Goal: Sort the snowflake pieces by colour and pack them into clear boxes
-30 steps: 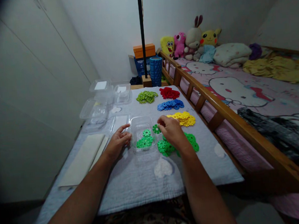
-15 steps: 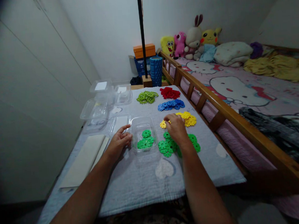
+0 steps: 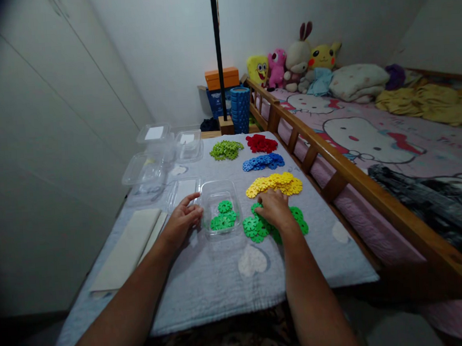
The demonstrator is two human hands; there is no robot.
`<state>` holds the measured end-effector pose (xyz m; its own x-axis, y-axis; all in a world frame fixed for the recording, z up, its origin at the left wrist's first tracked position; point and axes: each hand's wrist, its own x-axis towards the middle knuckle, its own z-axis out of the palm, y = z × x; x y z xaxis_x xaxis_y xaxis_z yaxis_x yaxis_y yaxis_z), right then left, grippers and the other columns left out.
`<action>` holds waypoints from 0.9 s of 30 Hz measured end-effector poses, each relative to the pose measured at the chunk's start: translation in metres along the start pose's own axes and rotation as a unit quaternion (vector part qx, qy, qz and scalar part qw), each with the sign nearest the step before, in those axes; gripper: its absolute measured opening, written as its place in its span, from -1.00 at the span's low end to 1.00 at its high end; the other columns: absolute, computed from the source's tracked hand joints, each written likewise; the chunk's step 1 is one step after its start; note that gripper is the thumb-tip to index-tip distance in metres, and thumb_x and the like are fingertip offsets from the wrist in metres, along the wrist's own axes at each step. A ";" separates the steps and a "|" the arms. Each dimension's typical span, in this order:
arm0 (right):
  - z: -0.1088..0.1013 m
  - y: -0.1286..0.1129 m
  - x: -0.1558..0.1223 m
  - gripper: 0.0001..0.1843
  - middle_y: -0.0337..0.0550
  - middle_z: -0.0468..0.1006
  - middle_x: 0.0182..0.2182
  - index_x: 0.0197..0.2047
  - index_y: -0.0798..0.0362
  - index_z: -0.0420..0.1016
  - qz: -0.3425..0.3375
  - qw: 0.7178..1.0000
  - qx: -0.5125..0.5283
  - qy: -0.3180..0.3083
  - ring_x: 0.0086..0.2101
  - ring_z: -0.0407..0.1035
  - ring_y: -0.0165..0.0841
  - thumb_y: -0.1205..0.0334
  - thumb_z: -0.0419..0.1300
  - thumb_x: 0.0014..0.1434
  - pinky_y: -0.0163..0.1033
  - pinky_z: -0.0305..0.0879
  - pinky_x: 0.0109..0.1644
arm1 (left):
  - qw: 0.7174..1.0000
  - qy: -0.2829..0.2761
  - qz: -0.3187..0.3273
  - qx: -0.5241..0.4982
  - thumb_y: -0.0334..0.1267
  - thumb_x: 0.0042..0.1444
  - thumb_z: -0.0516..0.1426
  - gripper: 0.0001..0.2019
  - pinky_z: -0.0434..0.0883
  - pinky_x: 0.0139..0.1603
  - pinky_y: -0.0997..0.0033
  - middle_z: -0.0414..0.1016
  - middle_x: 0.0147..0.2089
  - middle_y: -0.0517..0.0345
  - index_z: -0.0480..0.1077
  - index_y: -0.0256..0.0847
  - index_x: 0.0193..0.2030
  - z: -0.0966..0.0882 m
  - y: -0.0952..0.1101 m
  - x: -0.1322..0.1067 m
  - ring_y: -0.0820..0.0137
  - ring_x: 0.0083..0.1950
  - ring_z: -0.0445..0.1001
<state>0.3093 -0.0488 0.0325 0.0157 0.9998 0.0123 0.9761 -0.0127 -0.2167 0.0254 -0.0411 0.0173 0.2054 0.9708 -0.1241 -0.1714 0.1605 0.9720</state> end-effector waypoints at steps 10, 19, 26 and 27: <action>-0.035 -0.010 0.002 -0.91 -0.25 0.50 -0.46 -0.41 0.04 0.44 -0.058 0.973 0.225 -0.010 -0.38 0.35 -0.36 0.33 0.17 0.13 -0.27 0.07 -0.30 | 1.000 -0.011 0.008 0.002 -0.16 0.01 0.32 -0.37 0.18 -0.52 0.55 0.31 -0.49 0.41 0.24 -0.20 0.21 -0.002 -0.002 0.001 0.59 -0.57 0.18; -0.024 -0.084 0.004 -0.93 -0.17 0.59 -0.30 -0.22 0.00 0.49 -0.159 0.977 0.134 0.036 -0.19 0.37 -0.25 0.35 0.23 0.22 -0.12 0.06 0.01 | 1.000 -0.013 0.010 -0.010 -0.18 0.01 0.32 -0.37 0.17 -0.51 0.56 0.29 -0.51 0.42 0.24 -0.20 0.20 -0.002 -0.003 0.002 0.58 -0.56 0.18; -0.005 -0.083 0.005 -0.77 -0.05 0.61 -0.15 -0.08 -0.03 0.55 -0.150 0.978 0.128 0.069 -0.04 0.34 -0.14 0.38 0.18 0.23 0.00 0.03 0.15 | 1.000 -0.014 0.007 -0.012 -0.18 0.00 0.33 -0.37 0.17 -0.52 0.56 0.29 -0.51 0.43 0.24 -0.20 0.20 -0.002 -0.004 0.003 0.58 -0.57 0.18; -0.007 -0.077 0.005 -0.74 -0.04 0.61 -0.12 -0.05 -0.03 0.55 -0.139 0.977 0.139 0.078 -0.01 0.34 -0.13 0.39 0.18 0.22 0.00 0.05 0.15 | 1.000 -0.014 0.007 -0.013 -0.17 0.00 0.33 -0.36 0.17 -0.53 0.56 0.29 -0.51 0.43 0.24 -0.20 0.20 -0.002 -0.004 0.003 0.58 -0.57 0.18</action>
<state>0.2357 -0.0425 0.0565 -0.1879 0.9491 0.2528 0.8515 0.2857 -0.4397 0.0242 -0.0388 0.0127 0.2290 0.9679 -0.1038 -0.1998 0.1511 0.9681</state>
